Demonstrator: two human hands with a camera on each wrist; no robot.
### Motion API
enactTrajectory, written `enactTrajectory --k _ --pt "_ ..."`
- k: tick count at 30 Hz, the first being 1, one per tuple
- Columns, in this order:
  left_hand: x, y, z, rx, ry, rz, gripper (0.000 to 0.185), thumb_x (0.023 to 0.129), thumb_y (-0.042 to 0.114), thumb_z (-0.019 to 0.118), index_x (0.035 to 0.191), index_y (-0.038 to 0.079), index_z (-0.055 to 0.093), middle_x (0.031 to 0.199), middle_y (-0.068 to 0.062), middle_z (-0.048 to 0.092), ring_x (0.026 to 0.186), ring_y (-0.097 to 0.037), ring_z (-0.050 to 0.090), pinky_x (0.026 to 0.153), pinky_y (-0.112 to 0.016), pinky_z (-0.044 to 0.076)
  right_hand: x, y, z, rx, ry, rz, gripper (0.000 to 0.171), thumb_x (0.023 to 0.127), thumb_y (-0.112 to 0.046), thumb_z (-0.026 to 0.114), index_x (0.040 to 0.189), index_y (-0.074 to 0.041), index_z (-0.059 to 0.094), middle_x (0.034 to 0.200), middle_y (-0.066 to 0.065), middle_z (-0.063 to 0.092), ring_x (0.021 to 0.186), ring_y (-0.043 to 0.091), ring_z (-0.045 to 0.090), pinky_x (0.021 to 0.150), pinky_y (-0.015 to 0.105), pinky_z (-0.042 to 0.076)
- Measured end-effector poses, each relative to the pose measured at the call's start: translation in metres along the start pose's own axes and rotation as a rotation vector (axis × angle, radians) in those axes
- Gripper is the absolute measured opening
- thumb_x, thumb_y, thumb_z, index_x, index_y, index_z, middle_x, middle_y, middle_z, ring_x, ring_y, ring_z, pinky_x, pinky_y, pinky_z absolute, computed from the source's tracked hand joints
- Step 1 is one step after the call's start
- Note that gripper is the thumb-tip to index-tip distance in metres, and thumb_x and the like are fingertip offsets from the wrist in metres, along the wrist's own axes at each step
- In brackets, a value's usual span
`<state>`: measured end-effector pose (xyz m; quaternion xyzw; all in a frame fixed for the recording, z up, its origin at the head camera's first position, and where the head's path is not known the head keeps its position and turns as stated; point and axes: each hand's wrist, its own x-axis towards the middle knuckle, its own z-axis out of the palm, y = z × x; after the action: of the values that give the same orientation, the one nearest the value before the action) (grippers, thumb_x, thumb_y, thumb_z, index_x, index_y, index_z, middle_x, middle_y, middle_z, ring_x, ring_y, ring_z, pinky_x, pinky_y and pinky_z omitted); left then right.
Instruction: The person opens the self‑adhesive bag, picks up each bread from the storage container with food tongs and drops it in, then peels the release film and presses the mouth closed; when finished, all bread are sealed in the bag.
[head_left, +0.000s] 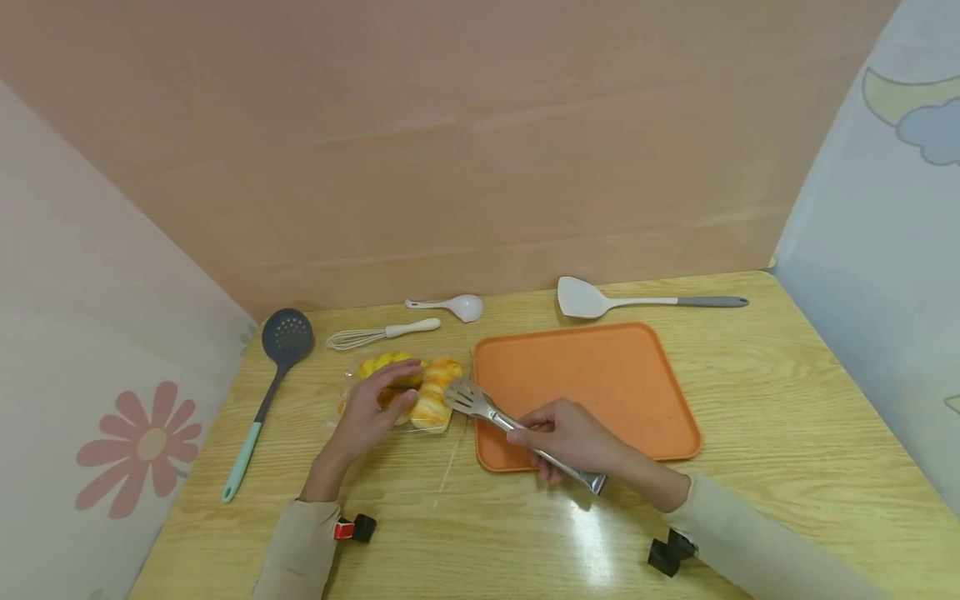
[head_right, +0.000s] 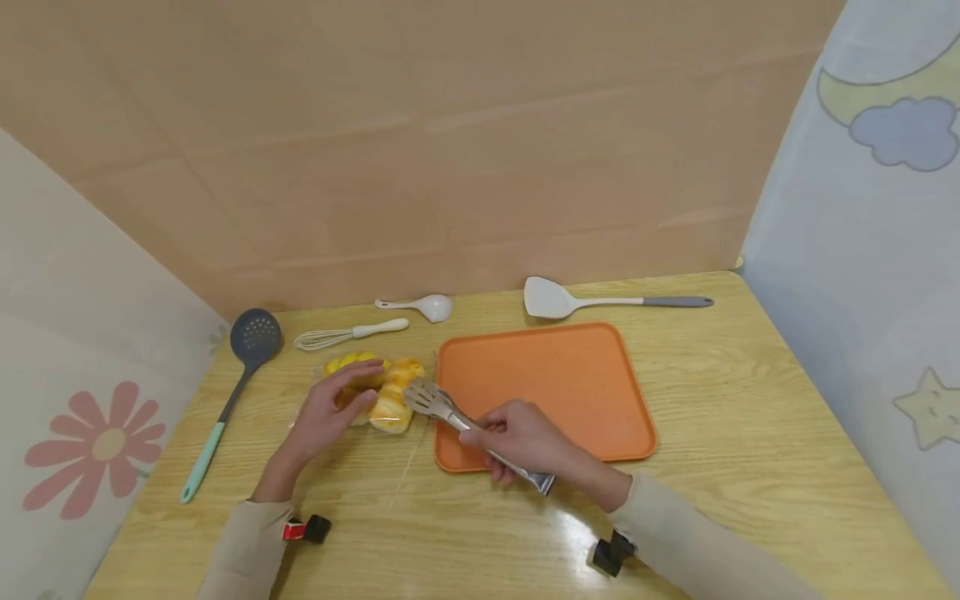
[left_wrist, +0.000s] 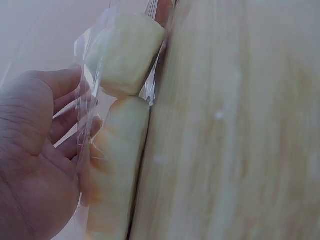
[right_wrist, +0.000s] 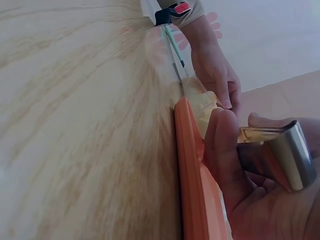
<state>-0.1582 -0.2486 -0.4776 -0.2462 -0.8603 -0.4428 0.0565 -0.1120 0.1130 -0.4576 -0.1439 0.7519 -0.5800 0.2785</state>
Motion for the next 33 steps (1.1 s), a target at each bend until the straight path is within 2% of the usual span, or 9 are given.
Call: enactTrajectory --k 6,11,17,22,29,33 --pt "0.0 0.002 0.0 -0.006 -0.012 -0.019 0.042 0.106 0.001 0.074 0.147 0.0 0.067 0.15 -0.018 0.068 0.141 -0.04 0.062 0.113 -0.063 0.052 -0.005 -0.005 -0.004 -0.031 0.007 0.0 0.039 0.114 -0.034 0.067 0.123 0.001 0.079 0.069 0.008 0.069 0.052 0.016 0.067 0.049 0.033 0.061" --pt "0.0 0.004 0.001 -0.005 -0.013 -0.021 0.04 0.106 0.002 0.074 0.146 0.0 0.068 0.151 -0.019 0.067 0.143 -0.041 0.061 0.116 -0.064 0.049 -0.014 -0.005 -0.011 -0.021 -0.002 -0.005 0.038 0.115 -0.034 0.065 0.123 0.001 0.079 0.069 0.007 0.068 0.053 0.016 0.065 0.05 0.03 0.059" --pt "0.0 0.005 0.001 0.005 -0.015 -0.031 0.039 0.107 0.005 0.074 0.145 0.0 0.068 0.154 -0.018 0.066 0.146 -0.042 0.058 0.119 -0.063 0.046 -0.029 -0.004 -0.023 -0.051 0.037 -0.023 0.036 0.115 -0.033 0.065 0.121 0.0 0.079 0.071 0.007 0.069 0.054 0.017 0.066 0.05 0.034 0.061" --pt "0.0 0.005 0.001 0.021 -0.021 -0.033 0.038 0.107 0.006 0.073 0.145 0.002 0.069 0.155 -0.018 0.065 0.147 -0.042 0.057 0.119 -0.062 0.046 -0.045 -0.002 -0.037 -0.082 0.085 -0.053 0.04 0.114 -0.028 0.066 0.135 0.005 0.073 0.074 0.009 0.07 0.057 0.019 0.067 0.05 0.037 0.062" --pt "0.001 0.007 0.0 0.036 -0.034 -0.045 0.036 0.108 0.007 0.073 0.144 0.003 0.071 0.156 -0.018 0.064 0.148 -0.042 0.057 0.12 -0.064 0.045 -0.069 0.009 -0.06 -0.107 0.15 -0.059 0.041 0.115 -0.028 0.064 0.134 0.009 0.069 0.078 0.013 0.07 0.059 0.019 0.069 0.053 0.04 0.063" --pt "0.001 0.009 -0.001 0.037 -0.035 -0.044 0.036 0.108 0.007 0.072 0.144 0.003 0.071 0.155 -0.019 0.064 0.147 -0.043 0.057 0.119 -0.065 0.045 -0.083 0.015 -0.072 -0.115 0.187 -0.026 0.047 0.116 -0.029 0.063 0.142 0.01 0.065 0.08 0.014 0.07 0.062 0.021 0.07 0.055 0.04 0.063"
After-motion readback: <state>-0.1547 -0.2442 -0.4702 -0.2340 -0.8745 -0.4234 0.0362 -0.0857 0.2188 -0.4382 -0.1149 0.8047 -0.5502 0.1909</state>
